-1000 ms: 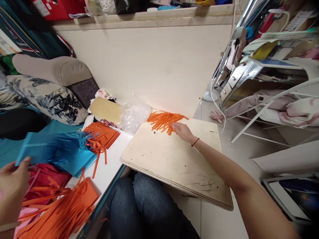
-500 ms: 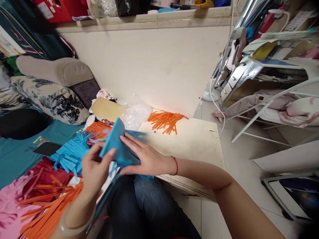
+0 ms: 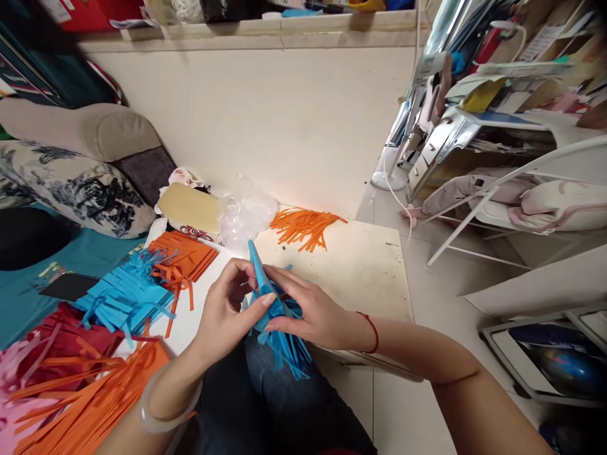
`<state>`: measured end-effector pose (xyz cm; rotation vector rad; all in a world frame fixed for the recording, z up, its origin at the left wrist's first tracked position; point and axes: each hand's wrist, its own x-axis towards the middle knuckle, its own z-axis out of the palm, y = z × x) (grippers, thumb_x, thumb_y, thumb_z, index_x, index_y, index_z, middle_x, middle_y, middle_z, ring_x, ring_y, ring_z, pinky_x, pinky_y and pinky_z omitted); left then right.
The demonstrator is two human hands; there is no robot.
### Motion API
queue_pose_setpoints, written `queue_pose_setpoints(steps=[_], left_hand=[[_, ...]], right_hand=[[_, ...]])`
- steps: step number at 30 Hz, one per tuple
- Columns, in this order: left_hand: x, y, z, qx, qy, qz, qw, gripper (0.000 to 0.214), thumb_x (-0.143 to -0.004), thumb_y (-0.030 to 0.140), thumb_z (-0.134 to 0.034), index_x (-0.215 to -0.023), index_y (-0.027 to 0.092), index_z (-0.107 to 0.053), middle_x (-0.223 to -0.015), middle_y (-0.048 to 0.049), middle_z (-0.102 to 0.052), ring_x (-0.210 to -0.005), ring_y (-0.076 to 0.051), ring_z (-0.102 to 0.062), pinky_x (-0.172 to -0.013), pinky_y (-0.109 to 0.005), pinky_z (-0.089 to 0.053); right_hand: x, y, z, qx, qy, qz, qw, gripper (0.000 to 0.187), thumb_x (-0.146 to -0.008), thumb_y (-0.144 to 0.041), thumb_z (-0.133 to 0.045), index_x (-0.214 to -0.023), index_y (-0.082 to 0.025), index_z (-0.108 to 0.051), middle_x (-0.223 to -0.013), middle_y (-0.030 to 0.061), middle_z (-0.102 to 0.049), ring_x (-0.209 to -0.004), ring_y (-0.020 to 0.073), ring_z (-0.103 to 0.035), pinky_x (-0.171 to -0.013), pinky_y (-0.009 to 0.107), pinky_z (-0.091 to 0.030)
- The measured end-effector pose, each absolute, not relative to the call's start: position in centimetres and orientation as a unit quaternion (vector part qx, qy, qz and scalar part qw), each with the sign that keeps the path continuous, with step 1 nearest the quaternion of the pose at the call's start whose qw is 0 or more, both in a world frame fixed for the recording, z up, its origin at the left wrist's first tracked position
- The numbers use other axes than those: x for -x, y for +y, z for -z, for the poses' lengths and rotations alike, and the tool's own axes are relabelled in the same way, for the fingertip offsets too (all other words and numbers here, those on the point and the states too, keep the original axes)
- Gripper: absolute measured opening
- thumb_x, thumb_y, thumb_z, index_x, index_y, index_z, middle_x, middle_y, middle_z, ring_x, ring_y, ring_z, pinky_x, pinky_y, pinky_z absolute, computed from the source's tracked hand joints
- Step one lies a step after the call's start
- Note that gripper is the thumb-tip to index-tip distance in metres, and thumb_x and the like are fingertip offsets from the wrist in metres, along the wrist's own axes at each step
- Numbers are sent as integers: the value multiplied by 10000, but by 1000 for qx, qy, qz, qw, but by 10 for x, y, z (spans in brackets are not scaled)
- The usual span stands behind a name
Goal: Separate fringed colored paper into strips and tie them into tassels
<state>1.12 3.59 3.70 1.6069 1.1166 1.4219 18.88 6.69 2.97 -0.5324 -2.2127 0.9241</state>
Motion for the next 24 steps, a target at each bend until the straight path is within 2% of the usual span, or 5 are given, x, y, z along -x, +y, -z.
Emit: queue_pose_setpoints(steps=[7,13,16,20,24], left_hand=[[-12,32,-45,-634,428,-514,388,243,-765,326,-696,-850,203,-504,-725,9,-515,-637,-112,-491,-565,-211,-438],[-16,36,-51,-657,416,-499,383,210,-769,303,-683,-831,201,-510,-694,18,-491,-603,-104,-467,-537,-204,-419],[-18,38,-51,-673,415,-488,369,153,-797,274,-634,-836,202,-504,-698,22,-487,-588,-97,-465,-517,-194,-410],[-23,42,-45,-708,441,-488,257,95,-803,229,-571,-852,207,-494,-715,24,-501,-582,-97,-484,-530,-198,-418],[-31,53,-29,-710,491,-499,75,164,-772,201,-550,-910,212,-461,-773,17,-526,-640,-120,-547,-617,-238,-459]], right_hand=[[-200,63,-33,207,-834,-370,353,688,-830,-391,-657,-1436,-237,-368,-1416,112,-458,-1320,241,-433,-1093,424,-403],[-210,61,-38,236,-815,-411,335,616,-858,-373,-615,-1418,-225,-403,-1420,106,-458,-1255,230,-501,-821,292,-577],[-213,61,-40,229,-829,-381,339,515,-903,-257,-506,-1408,-228,-410,-1383,81,-506,-1203,209,-547,-908,329,-547],[-212,68,-30,243,-858,-269,365,644,-824,-137,-481,-1447,-192,-326,-1394,108,-487,-1286,243,-474,-1093,440,-405],[-206,85,-15,258,-867,-203,375,611,-833,-90,-379,-1434,-191,-342,-1372,105,-509,-1264,230,-494,-1072,452,-428]])
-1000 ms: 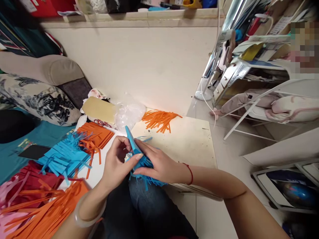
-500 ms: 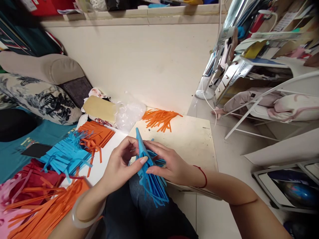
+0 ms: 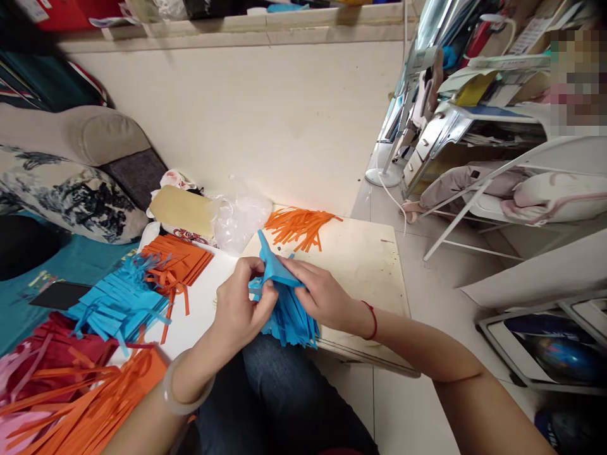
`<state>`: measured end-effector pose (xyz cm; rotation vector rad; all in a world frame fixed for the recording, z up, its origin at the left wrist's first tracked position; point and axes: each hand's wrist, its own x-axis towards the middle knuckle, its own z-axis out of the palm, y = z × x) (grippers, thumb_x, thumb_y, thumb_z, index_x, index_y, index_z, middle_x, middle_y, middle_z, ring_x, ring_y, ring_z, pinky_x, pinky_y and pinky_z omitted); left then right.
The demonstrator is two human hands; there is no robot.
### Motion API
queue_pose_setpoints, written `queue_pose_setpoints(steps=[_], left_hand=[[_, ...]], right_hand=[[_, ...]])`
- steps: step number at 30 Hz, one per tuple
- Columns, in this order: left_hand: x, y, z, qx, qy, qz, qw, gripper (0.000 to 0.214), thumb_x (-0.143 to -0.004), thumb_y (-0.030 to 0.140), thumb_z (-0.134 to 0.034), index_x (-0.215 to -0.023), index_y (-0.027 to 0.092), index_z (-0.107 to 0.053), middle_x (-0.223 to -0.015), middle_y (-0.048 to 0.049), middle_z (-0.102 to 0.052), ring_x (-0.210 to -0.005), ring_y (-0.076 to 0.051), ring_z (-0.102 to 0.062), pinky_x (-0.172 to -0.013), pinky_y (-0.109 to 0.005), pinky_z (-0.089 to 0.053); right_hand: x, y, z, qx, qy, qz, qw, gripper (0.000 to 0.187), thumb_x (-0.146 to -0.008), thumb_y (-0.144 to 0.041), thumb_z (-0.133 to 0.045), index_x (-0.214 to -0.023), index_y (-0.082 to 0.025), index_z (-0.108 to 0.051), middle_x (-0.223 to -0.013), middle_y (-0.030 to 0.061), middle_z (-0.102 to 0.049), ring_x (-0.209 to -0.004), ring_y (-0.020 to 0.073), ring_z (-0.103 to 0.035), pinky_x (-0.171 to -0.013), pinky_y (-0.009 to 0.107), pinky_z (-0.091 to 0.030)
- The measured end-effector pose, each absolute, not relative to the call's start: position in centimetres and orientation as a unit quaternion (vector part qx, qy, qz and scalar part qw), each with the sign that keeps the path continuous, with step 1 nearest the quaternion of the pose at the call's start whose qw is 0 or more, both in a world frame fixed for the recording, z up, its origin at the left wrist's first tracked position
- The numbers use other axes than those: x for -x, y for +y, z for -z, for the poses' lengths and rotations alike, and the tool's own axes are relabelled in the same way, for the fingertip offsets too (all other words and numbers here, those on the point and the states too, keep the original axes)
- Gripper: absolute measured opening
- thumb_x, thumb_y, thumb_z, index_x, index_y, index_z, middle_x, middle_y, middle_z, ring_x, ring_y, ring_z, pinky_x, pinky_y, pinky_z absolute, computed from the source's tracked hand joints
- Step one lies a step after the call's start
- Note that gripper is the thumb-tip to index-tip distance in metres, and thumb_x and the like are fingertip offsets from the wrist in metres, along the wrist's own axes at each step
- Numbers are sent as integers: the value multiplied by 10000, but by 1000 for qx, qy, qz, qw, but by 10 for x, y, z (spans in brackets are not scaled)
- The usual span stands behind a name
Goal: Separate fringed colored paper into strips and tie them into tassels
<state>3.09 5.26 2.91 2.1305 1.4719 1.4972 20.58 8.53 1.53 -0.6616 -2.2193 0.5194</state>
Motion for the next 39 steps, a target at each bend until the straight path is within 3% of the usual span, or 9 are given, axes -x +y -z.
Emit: queue_pose_setpoints(steps=[4,8,12,15,19,26,28,33,39], left_hand=[[-38,63,-15,-662,528,-532,30,408,-721,239,-630,-1054,200,-398,-906,-21,-513,-785,-160,-584,-695,-276,-484],[-38,67,-17,-650,529,-537,98,361,-762,190,-572,-1079,206,-400,-830,18,-538,-690,-125,-561,-665,-246,-466],[-31,69,-33,-708,501,-486,109,352,-727,141,-529,-1067,209,-468,-738,42,-552,-637,-122,-551,-631,-230,-450],[-22,71,-46,-740,500,-439,99,347,-724,158,-516,-1068,201,-501,-722,37,-566,-614,-126,-559,-605,-229,-449],[-4,74,-62,-773,511,-372,57,322,-749,210,-502,-1068,188,-538,-738,18,-603,-625,-138,-580,-635,-248,-468],[13,69,-88,-836,469,-282,22,298,-804,237,-476,-1080,176,-570,-889,-33,-672,-740,-164,-630,-679,-253,-482],[19,67,-93,-832,476,-286,-1,265,-825,242,-499,-1068,174,-580,-846,-13,-666,-705,-140,-617,-664,-223,-468],[60,72,-98,-811,525,-247,-78,220,-854,222,-549,-1063,167,-593,-789,28,-637,-667,-89,-592,-637,-159,-414],[106,86,-89,-765,551,-172,-284,213,-856,230,-543,-1059,188,-591,-972,18,-682,-770,-112,-621,-583,-149,-348]], right_hand=[[-199,99,-16,251,-877,-131,389,564,-858,-90,-346,-1413,-184,-374,-1349,101,-532,-1238,219,-513,-1063,435,-438],[-193,106,-18,245,-874,-104,407,568,-842,-105,-387,-1408,-159,-392,-1361,116,-522,-1248,227,-499,-1079,440,-415],[-183,116,-6,301,-813,-219,447,657,-755,-163,-524,-1402,-176,-410,-1373,108,-517,-1245,254,-505,-1061,454,-425],[-174,120,2,287,-756,-361,465,625,-784,-202,-505,-1401,-156,-413,-1345,92,-551,-1214,229,-547,-1046,401,-449],[-164,118,0,222,-736,-439,466,652,-824,-279,-521,-1439,-145,-351,-1429,84,-468,-1318,215,-452,-1121,374,-371],[-139,134,17,304,-710,-307,556,766,-710,-117,-574,-1439,-206,-358,-1496,60,-375,-1353,214,-408,-1133,379,-344],[-137,147,30,317,-694,-331,556,770,-701,-85,-567,-1432,-221,-370,-1431,57,-470,-1289,202,-490,-1076,356,-410],[-139,177,33,381,-734,-305,472,498,-720,-27,-490,-1156,-196,-661,-1066,17,-720,-1028,193,-664,-901,302,-514],[-147,198,-28,378,-860,-46,339,493,-804,-67,-490,-1237,-267,-614,-1169,-7,-678,-1035,190,-636,-856,311,-479]])
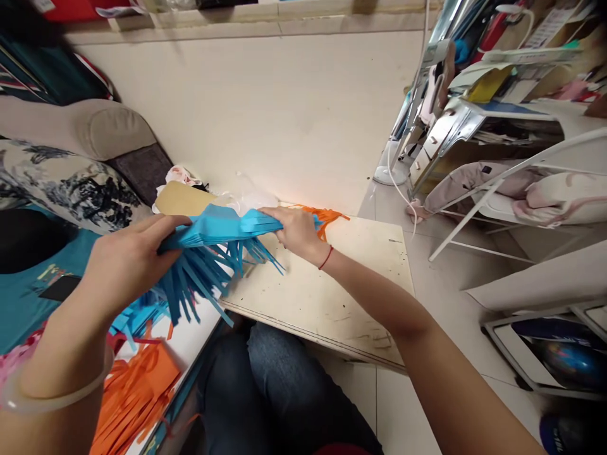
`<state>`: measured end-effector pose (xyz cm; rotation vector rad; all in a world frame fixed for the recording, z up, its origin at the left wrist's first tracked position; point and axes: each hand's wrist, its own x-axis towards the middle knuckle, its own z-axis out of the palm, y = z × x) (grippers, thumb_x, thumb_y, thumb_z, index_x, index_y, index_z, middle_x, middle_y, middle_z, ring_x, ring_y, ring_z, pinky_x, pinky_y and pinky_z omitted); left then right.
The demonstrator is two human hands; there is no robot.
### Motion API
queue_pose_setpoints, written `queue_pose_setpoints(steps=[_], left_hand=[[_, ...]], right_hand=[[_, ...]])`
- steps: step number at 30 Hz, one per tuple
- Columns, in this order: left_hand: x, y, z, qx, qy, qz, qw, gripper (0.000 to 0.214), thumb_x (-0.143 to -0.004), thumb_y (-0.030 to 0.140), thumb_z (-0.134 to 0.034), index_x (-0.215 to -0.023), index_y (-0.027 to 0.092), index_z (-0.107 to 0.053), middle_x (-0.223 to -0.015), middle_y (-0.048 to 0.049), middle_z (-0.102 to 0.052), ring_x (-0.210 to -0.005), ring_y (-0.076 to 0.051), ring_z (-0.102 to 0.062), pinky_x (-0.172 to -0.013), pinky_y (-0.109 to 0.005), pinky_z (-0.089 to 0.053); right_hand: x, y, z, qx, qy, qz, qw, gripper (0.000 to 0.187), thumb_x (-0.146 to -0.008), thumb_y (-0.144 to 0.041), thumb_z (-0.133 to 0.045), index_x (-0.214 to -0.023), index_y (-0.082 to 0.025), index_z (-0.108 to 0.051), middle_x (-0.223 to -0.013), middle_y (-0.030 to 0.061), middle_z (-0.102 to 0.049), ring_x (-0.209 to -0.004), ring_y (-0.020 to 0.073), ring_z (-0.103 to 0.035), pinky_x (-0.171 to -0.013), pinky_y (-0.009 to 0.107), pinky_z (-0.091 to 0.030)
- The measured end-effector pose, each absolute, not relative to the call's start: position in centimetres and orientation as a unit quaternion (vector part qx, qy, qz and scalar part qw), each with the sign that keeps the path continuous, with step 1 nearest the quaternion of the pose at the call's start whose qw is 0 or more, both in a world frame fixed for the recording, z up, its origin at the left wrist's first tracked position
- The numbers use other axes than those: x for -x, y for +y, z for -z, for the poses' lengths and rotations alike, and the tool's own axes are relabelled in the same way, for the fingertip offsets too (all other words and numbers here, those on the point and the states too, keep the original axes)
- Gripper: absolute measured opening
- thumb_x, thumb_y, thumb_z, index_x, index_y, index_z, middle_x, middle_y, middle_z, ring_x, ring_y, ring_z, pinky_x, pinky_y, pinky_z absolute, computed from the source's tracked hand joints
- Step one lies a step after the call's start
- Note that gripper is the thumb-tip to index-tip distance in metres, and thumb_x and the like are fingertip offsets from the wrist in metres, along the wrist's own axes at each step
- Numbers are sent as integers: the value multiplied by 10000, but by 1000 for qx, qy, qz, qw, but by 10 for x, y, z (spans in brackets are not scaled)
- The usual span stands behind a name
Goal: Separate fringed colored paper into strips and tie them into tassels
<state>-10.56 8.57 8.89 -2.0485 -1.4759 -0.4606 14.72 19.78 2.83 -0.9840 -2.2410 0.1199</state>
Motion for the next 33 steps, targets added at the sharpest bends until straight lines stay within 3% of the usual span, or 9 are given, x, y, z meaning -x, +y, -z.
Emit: queue_pose_setpoints(steps=[5,10,13,16,19,21,24,27,33], left_hand=[[75,93,-64,797,-431,164,391,178,-906,224,-508,-1068,179,-568,-817,-7,-643,-729,-147,-586,-543,-210,-336],[24,100,-20,843,-350,208,352,204,-918,125,-440,-1080,154,-562,-737,-32,-581,-705,-180,-557,-611,-281,-401],[4,98,10,870,-314,223,308,190,-912,105,-445,-1056,148,-560,-728,-30,-568,-707,-179,-562,-629,-282,-427],[-7,91,37,888,-288,235,270,204,-901,73,-434,-1052,142,-553,-724,-24,-564,-714,-175,-574,-625,-278,-445],[-12,85,52,883,-283,275,255,185,-900,91,-446,-1045,130,-555,-716,-24,-568,-700,-168,-578,-631,-271,-460],[-14,83,56,873,-283,306,253,168,-897,97,-459,-1030,118,-560,-706,-29,-568,-684,-167,-576,-647,-272,-468],[-12,83,55,859,-276,354,248,172,-897,89,-451,-1028,111,-560,-709,-43,-577,-676,-169,-571,-663,-282,-476],[-6,84,54,846,-268,389,248,171,-896,86,-451,-1023,115,-562,-717,-55,-587,-675,-168,-562,-665,-286,-480],[6,87,54,836,-264,406,259,153,-876,89,-484,-990,105,-585,-711,-78,-595,-684,-177,-571,-663,-299,-486]], right_hand=[[-194,189,-62,374,-868,114,305,379,-901,-118,-420,-1220,-184,-614,-1082,51,-700,-970,180,-628,-830,311,-421],[-252,148,-66,424,-867,161,205,316,-900,-154,-448,-1137,-192,-653,-1009,71,-715,-913,208,-634,-785,330,-405],[-275,127,-48,464,-885,25,34,340,-822,-111,-512,-1099,-228,-672,-993,50,-723,-878,215,-660,-742,310,-438],[-294,125,-25,427,-890,-146,-65,479,-778,-171,-607,-1253,-221,-590,-1185,79,-661,-1046,252,-629,-875,347,-459],[-297,147,-6,346,-881,-323,-20,795,-692,-400,-748,-1398,-201,-441,-1411,111,-485,-1266,283,-480,-1044,375,-381],[-283,169,7,323,-834,-439,86,800,-723,-522,-703,-1401,-201,-424,-1441,103,-442,-1304,253,-437,-1062,349,-364],[-247,196,34,312,-701,-616,181,637,-775,-596,-623,-1233,-162,-538,-1202,95,-601,-1093,177,-567,-912,273,-459],[-220,205,61,310,-613,-714,134,548,-777,-650,-584,-974,-139,-579,-851,39,-625,-730,108,-591,-672,225,-493],[-225,200,77,281,-584,-760,44,470,-721,-568,-701,-756,-133,-526,-676,-26,-561,-561,47,-517,-540,154,-429]])
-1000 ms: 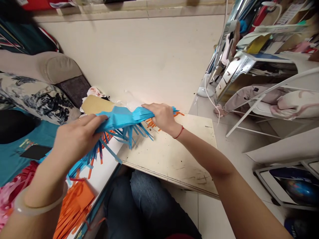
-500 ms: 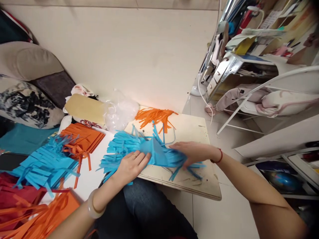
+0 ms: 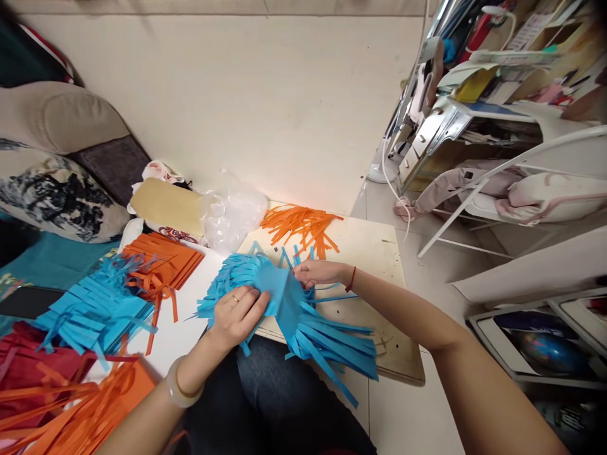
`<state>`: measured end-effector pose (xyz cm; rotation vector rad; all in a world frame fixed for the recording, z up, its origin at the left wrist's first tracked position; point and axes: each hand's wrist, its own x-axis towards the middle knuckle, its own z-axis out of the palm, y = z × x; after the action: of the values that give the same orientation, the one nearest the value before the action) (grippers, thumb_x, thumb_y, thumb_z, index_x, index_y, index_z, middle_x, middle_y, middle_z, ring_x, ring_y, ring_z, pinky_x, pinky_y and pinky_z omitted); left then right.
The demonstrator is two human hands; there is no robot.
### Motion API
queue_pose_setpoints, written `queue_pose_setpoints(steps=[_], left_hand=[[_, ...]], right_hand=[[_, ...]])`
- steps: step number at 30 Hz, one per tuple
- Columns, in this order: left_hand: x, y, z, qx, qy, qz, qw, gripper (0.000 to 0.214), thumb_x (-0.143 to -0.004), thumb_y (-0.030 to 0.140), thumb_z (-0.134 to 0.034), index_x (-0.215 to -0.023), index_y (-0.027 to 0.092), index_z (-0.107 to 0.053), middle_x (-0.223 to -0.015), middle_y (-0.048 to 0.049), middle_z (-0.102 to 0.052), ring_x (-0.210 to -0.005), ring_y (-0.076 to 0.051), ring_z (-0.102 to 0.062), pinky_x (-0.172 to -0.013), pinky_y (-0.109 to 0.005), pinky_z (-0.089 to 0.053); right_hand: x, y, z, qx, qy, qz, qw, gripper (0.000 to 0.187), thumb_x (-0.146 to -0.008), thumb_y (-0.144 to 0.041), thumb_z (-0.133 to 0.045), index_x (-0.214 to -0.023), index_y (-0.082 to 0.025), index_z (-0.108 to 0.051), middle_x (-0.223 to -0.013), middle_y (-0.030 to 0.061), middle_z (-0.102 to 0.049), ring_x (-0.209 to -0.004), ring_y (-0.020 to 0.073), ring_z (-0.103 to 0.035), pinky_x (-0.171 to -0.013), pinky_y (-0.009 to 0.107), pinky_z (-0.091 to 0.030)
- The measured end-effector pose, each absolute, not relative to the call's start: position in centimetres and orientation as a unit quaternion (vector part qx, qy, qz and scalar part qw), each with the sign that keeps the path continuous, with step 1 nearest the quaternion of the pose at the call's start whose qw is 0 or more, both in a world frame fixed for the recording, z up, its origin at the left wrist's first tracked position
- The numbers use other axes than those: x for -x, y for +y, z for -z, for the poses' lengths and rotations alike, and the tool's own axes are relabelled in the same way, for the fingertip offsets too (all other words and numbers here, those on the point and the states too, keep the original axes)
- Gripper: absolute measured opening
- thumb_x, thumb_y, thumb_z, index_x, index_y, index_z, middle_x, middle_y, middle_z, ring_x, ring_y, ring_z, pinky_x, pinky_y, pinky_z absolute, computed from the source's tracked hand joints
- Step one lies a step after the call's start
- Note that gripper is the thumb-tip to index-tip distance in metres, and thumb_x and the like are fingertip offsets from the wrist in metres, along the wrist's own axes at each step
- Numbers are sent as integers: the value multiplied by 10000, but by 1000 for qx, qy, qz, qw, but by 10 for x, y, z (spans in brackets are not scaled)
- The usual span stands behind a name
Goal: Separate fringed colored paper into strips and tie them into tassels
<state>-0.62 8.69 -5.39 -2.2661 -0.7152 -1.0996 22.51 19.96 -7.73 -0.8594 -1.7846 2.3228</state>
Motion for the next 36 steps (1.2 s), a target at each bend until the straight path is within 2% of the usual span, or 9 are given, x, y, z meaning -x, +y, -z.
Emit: queue_pose_setpoints(steps=[5,9,15,18,23,26,29,33,36], left_hand=[[16,86,46,833,-250,414,267,200,-880,88,-467,-1028,152,-586,-696,-58,-614,-697,-174,-601,-653,-291,-500],[25,82,39,836,-233,403,291,203,-856,58,-483,-997,168,-579,-676,-41,-617,-693,-167,-605,-636,-289,-511],[28,82,44,832,-223,398,317,163,-846,27,-477,-914,143,-569,-672,-47,-604,-678,-161,-584,-632,-292,-519],[30,83,50,830,-228,398,318,163,-850,27,-478,-916,142,-572,-677,-47,-606,-683,-160,-586,-629,-285,-516],[30,80,56,837,-240,376,318,180,-866,35,-461,-922,156,-582,-678,-30,-613,-687,-148,-593,-649,-276,-514],[20,75,63,858,-214,355,304,166,-850,23,-492,-913,144,-588,-698,-29,-616,-691,-150,-590,-661,-278,-498],[3,68,72,884,-204,305,289,169,-842,14,-516,-937,130,-593,-711,-21,-609,-690,-151,-580,-649,-274,-466],[-17,61,83,907,-246,232,249,222,-870,22,-479,-1045,120,-575,-733,-20,-594,-720,-154,-574,-657,-273,-449],[-24,59,85,921,-267,178,222,275,-872,8,-459,-1108,120,-546,-745,-23,-590,-739,-162,-579,-658,-278,-446]], right_hand=[[-227,198,73,242,-553,-797,-2,473,-747,-571,-675,-849,-122,-566,-832,55,-658,-673,103,-614,-674,239,-504],[-228,199,70,210,-553,-806,-27,472,-737,-565,-683,-789,-105,-593,-836,92,-686,-746,139,-646,-809,288,-509],[-238,189,62,172,-553,-808,-104,435,-641,-487,-762,-777,-103,-609,-866,125,-711,-921,239,-672,-834,351,-528],[-240,172,64,193,-533,-821,-69,390,-713,-457,-695,-836,-99,-606,-968,159,-702,-1028,251,-647,-890,365,-512],[-255,142,67,290,-435,-852,16,408,-915,-434,-379,-1019,-109,-604,-1120,160,-669,-1023,210,-658,-902,368,-511],[-277,142,50,278,-455,-845,-31,494,-820,-530,-547,-1067,-107,-612,-1158,152,-658,-1001,222,-659,-850,344,-526],[-304,162,15,279,-548,-777,-136,699,-616,-524,-769,-1156,-111,-608,-1132,102,-674,-975,212,-656,-833,300,-518],[-330,198,-21,421,-710,-492,-277,563,-652,-553,-729,-960,-81,-720,-819,75,-721,-733,182,-662,-710,263,-504],[-327,215,-18,493,-790,-307,-199,487,-784,-547,-609,-868,-85,-738,-759,87,-718,-642,161,-649,-646,244,-480]])
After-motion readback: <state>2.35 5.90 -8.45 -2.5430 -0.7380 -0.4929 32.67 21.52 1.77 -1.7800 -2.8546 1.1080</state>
